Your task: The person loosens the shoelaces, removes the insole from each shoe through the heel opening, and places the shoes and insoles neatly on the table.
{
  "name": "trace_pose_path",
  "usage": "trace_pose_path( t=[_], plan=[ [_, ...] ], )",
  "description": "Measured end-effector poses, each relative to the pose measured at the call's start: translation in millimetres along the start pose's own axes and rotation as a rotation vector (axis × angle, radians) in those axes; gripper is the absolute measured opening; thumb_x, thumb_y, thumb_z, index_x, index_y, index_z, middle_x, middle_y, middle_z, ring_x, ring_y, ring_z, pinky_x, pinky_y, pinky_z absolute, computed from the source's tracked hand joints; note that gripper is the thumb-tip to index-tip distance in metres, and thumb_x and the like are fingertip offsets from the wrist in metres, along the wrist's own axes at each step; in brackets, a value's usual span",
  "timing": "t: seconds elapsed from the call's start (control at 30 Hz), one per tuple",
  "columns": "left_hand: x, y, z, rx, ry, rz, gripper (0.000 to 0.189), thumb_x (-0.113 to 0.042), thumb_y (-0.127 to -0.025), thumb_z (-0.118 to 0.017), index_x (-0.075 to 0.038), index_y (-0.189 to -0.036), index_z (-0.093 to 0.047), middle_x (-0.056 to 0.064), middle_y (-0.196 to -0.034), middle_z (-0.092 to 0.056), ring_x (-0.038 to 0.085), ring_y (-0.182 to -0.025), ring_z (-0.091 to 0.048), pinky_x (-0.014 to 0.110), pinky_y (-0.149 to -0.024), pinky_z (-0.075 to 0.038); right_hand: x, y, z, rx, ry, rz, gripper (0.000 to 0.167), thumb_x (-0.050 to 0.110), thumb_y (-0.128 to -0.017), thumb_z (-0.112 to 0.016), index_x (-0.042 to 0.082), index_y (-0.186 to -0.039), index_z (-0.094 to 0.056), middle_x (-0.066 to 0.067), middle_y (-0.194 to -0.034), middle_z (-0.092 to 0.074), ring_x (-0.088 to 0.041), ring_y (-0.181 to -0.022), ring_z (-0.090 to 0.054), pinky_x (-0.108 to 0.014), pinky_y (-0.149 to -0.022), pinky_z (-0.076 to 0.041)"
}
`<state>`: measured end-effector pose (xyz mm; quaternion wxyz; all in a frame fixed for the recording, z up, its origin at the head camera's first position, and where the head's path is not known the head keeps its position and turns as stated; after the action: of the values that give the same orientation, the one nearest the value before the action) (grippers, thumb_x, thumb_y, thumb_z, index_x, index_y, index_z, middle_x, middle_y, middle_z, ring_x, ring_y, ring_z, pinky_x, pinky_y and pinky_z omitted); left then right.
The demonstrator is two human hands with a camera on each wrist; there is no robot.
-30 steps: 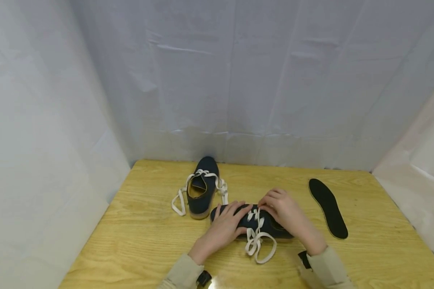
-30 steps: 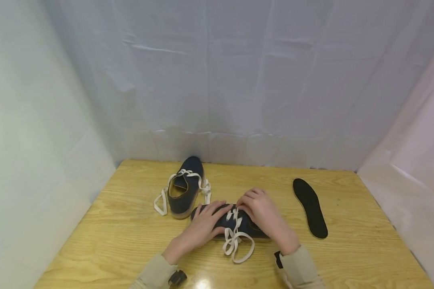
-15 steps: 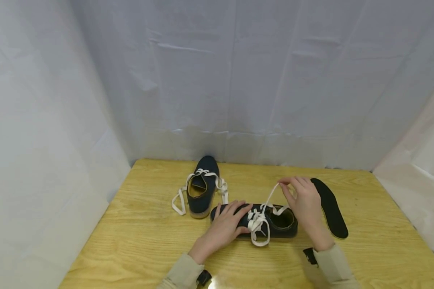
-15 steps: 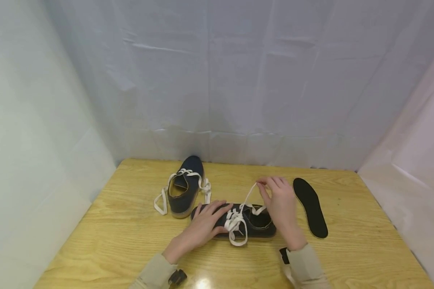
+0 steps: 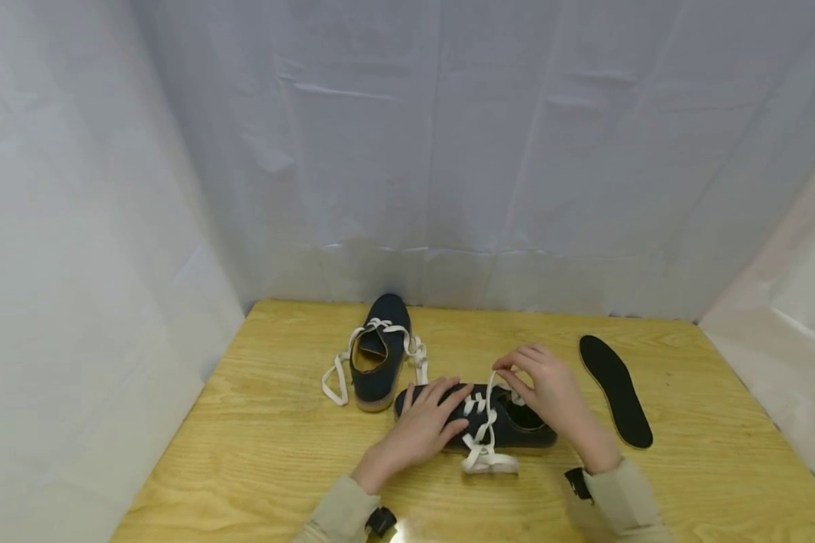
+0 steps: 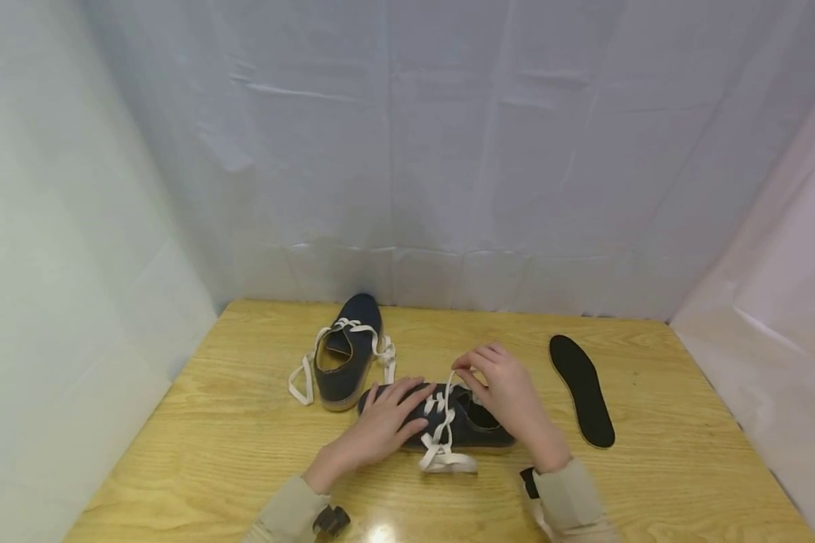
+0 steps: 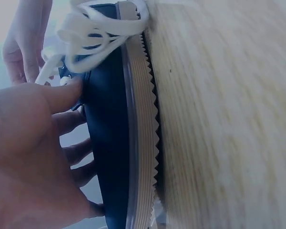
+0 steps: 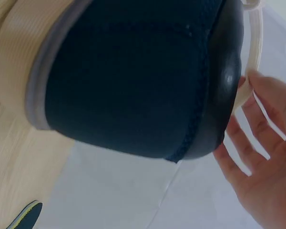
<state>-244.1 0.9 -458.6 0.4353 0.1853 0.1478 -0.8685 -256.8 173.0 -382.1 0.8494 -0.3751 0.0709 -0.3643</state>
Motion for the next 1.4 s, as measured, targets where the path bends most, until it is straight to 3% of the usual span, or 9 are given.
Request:
trace_pose_path(
  t=[0.17,0.37,0.63,0.87,0.97,1.07,1.23,1.4],
  plan=[
    [0.4,-0.9,1.4,-0.008,0.057,0.036,0.054,-0.043,-0.108,-0.042,-0.019,-0.157,-0.041,0.012,-0.161,-0.035,0.036,-0.150,-0.028,0.072,-0.116,-0.013,3,-2.5,3,-0.050,0.022,-0.031,0.022,0.004,-0.080,-0.084,0.013,-0.098,-0.076,0.000,-0.091,-0.072,-0.021,-0.085,-0.065,-0.038,-0.072,-0.057],
    [-0.6,-4.1,-2.0,-0.040,0.002,0.084,0.060,-0.049,-0.102,-0.055,-0.023,-0.155,-0.044,0.010,-0.159,-0.039,0.035,-0.149,-0.031,0.072,-0.115,-0.016,11,-5.6,2,-0.099,0.042,-0.039,0.021,0.006,-0.081,-0.085,0.014,-0.097,-0.076,0.000,-0.093,-0.073,-0.020,-0.087,-0.066,-0.039,-0.074,-0.058],
    [-0.3,-5.9,-7.5,-0.069,-0.040,0.099,0.073,-0.058,-0.093,-0.066,-0.025,-0.155,-0.043,0.007,-0.158,-0.039,0.034,-0.148,-0.032,0.073,-0.115,-0.016,13,-20.5,3,-0.127,0.030,-0.029,0.020,0.005,-0.081,-0.084,0.011,-0.097,-0.075,-0.002,-0.090,-0.072,-0.022,-0.084,-0.067,-0.040,-0.073,-0.057],
    [-1.5,-4.6,-7.4,-0.059,-0.058,0.082,0.092,-0.065,-0.082,-0.073,-0.023,-0.157,-0.039,0.008,-0.160,-0.036,0.036,-0.149,-0.029,0.074,-0.114,-0.015,2,-35.8,22,-0.300,0.055,-0.144,0.016,0.003,-0.084,-0.082,0.008,-0.098,-0.076,-0.008,-0.088,-0.073,-0.027,-0.078,-0.068,-0.044,-0.067,-0.055],
    [-1.4,-4.8,-7.2,-0.060,-0.065,0.081,0.094,-0.067,-0.081,-0.072,-0.023,-0.157,-0.039,0.008,-0.160,-0.036,0.036,-0.149,-0.029,0.075,-0.114,-0.015,-4,-36.9,25,-0.316,0.103,-0.208,0.013,0.007,-0.086,-0.081,0.009,-0.097,-0.076,-0.007,-0.087,-0.073,-0.028,-0.076,-0.068,-0.043,-0.062,-0.054],
    [-0.3,-5.3,-7.4,-0.066,-0.064,0.082,0.088,-0.064,-0.085,-0.071,-0.024,-0.156,-0.039,0.008,-0.160,-0.036,0.036,-0.149,-0.029,0.074,-0.114,-0.015,-13,-34.8,17,-0.244,0.123,-0.256,0.010,0.009,-0.088,-0.080,0.009,-0.097,-0.076,-0.008,-0.087,-0.073,-0.029,-0.078,-0.068,-0.044,-0.063,-0.055],
    [0.4,-5.1,-7.2,-0.079,-0.063,0.082,0.079,-0.057,-0.090,-0.069,-0.024,-0.156,-0.040,0.008,-0.158,-0.037,0.035,-0.148,-0.031,0.073,-0.115,-0.017,-30,-23.0,-5,-0.044,0.092,-0.338,0.011,0.010,-0.091,-0.077,0.008,-0.101,-0.076,-0.010,-0.094,-0.073,-0.032,-0.085,-0.068,-0.046,-0.069,-0.055],
    [-0.5,-5.1,-7.5,-0.087,-0.073,0.081,0.077,-0.055,-0.091,-0.069,-0.024,-0.155,-0.041,0.008,-0.157,-0.038,0.035,-0.147,-0.033,0.073,-0.114,-0.019,-35,-10.4,-20,0.125,0.040,-0.289,0.014,0.015,-0.093,-0.075,0.012,-0.107,-0.076,-0.004,-0.093,-0.074,-0.023,-0.082,-0.070,-0.039,-0.065,-0.056]
  ],
)
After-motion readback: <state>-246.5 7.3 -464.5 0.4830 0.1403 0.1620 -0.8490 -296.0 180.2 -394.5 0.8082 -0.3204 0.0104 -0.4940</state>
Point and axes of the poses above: each hand's wrist, its own y-axis away from the middle knuckle, its own z-axis out of the back of the hand, x = y × z, the point moved 7 cm from there along -y, towards the middle knuckle
